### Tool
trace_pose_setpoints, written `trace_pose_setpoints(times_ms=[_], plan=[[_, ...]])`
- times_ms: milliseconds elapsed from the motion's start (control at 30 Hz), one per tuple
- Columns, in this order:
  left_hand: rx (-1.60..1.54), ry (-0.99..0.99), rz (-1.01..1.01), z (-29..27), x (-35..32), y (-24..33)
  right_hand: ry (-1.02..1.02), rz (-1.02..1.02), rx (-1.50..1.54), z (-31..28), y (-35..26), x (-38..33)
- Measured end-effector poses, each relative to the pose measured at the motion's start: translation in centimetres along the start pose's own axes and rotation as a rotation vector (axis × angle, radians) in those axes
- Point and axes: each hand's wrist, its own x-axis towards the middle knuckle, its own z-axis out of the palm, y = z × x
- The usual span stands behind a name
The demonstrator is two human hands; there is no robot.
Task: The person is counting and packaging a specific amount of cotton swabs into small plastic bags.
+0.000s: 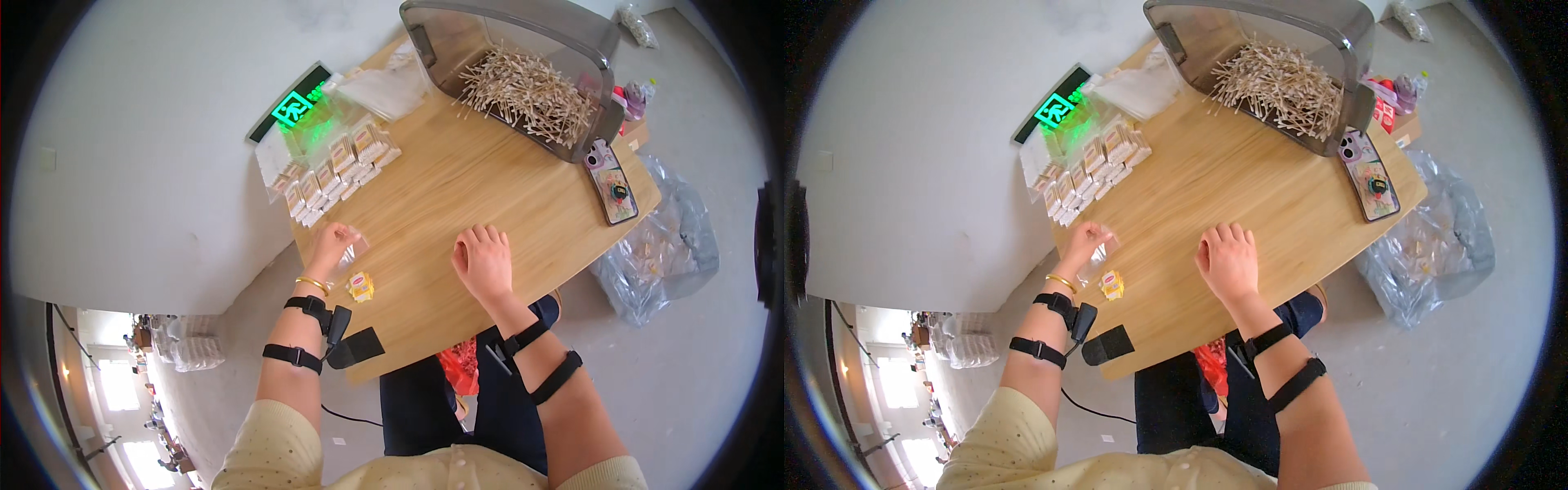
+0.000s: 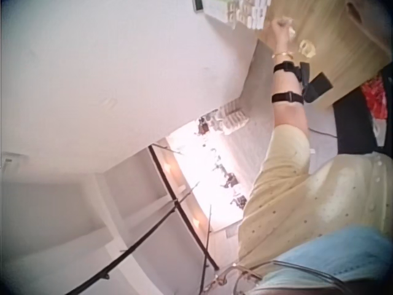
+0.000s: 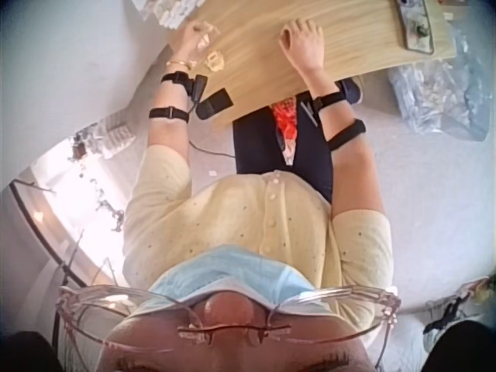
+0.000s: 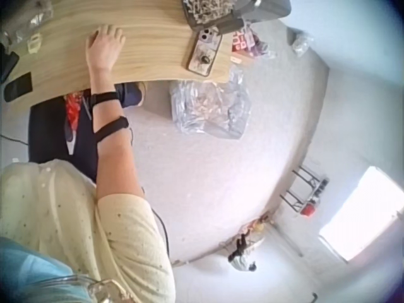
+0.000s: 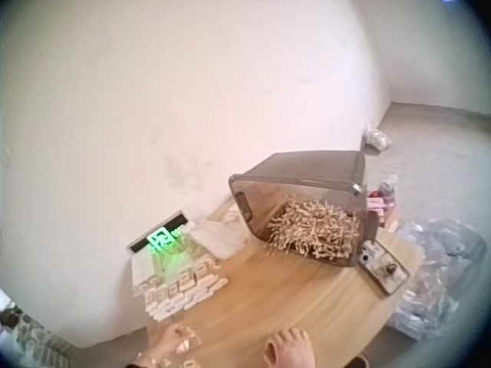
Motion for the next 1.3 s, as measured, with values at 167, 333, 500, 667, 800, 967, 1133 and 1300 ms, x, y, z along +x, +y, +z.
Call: trace_pose_setpoints(times_ms=[167, 333, 500, 667, 800, 967, 1133, 1300], plan=[[-0.519, 0.139, 0.039, -1.1, -0.8, 3.2, 0.022, -0.017, -0.015, 0.2, -0.1, -0.2], [-0.823, 0.178, 0.090, -2.9, -8.2, 12.5, 0.029, 0.000, -0.046, 0.4, 0.7, -0.4], [-0.595, -0.088, -0.046, -4.2, -17.6, 10.2, -0.022, -0.010, -0.011, -0.4, -0.2, -0.6], [-0.700, -0.106, -0.093, -3.1, -24.5, 8.3, -0.149, 0.120, 0.191, 3.3, -3.9, -2.2], [-0.744, -0.041, -0.076, -3.6, -28.2, 8.1, -0.600, 0.163, 0.835, 1.6, -11.1, -7.0], [-0.685, -0.012, -0.032, -5.2, -31.5, 8.6, -0.835, 0.183, 1.137, -3.2, -16.1, -9.6], [-0.740, -0.042, 0.030, -5.5, -34.1, 11.3, -0.927, 0.056, 1.203, -6.0, -17.0, -10.3], [-0.725, -0.031, 0.095, -6.3, -36.0, 12.1, -0.887, 0.005, 1.286, -8.2, -17.9, -11.2]])
